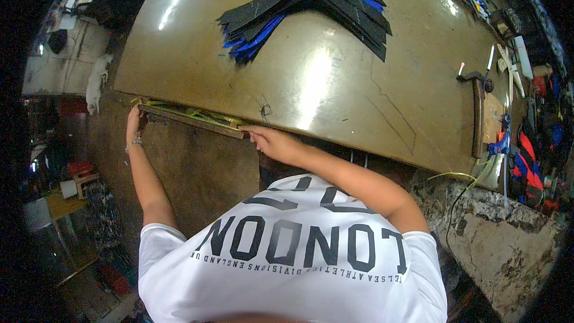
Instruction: The person repeatedly picks up black and blue rubber strips, folds them, and attaches small white labels to each strip. They then gather the labeled strips into a bundle and tie them together with a yellow string. The person continues to handle additional strips and labels throughout the clip.
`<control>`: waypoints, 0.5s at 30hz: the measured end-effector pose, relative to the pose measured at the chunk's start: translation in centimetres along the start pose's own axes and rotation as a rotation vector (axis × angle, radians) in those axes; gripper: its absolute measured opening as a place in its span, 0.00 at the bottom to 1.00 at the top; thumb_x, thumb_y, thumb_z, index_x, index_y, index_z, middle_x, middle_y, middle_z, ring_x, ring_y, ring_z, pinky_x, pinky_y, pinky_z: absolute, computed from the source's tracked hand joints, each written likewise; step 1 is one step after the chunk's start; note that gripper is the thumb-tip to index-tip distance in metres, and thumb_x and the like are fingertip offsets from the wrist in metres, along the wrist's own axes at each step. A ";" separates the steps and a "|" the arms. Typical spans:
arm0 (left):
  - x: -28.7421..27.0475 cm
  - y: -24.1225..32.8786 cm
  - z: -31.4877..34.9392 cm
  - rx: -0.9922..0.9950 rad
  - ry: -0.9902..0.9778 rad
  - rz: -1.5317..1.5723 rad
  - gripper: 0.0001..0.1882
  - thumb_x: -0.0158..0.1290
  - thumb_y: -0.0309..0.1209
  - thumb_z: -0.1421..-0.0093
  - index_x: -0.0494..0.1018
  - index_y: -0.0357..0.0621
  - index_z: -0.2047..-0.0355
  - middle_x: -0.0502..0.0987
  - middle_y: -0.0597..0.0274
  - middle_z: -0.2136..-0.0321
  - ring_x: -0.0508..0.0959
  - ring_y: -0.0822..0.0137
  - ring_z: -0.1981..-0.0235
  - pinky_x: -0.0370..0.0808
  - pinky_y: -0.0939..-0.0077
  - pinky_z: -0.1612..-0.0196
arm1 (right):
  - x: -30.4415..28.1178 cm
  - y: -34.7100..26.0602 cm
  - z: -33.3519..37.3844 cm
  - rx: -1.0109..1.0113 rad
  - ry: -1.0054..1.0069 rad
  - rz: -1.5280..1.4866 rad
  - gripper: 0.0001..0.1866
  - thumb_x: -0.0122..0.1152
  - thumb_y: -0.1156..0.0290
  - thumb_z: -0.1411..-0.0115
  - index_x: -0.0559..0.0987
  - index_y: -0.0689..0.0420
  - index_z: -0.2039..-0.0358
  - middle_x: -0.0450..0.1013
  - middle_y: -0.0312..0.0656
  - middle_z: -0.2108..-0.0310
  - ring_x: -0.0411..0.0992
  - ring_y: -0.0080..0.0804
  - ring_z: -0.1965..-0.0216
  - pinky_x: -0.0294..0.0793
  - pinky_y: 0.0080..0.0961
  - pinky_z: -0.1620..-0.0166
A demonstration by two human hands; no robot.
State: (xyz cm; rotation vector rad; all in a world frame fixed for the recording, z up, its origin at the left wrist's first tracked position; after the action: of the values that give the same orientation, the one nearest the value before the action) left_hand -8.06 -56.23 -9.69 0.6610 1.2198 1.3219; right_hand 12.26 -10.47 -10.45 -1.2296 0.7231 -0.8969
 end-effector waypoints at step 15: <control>2.8 -9.6 -3.4 -0.220 0.292 0.665 0.20 0.44 0.38 0.34 0.68 0.44 0.45 0.68 0.54 0.46 0.69 0.56 0.47 0.68 0.57 0.46 | 0.2 1.8 -0.9 -0.678 0.335 0.632 0.29 0.43 0.78 0.39 0.65 0.45 0.37 0.73 0.47 0.51 0.72 0.37 0.58 0.72 0.32 0.52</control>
State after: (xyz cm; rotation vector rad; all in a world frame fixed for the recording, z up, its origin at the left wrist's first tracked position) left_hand -8.23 -56.42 -20.28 0.7644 1.0939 2.1350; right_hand 11.87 -10.89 -12.40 -1.3073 1.6694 -0.3208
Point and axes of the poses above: each hand's wrist, its own z-axis away from the middle knuckle, its own x-axis out of the palm, y = z × x, the point moved 5 cm from there along -z, towards the middle knuckle
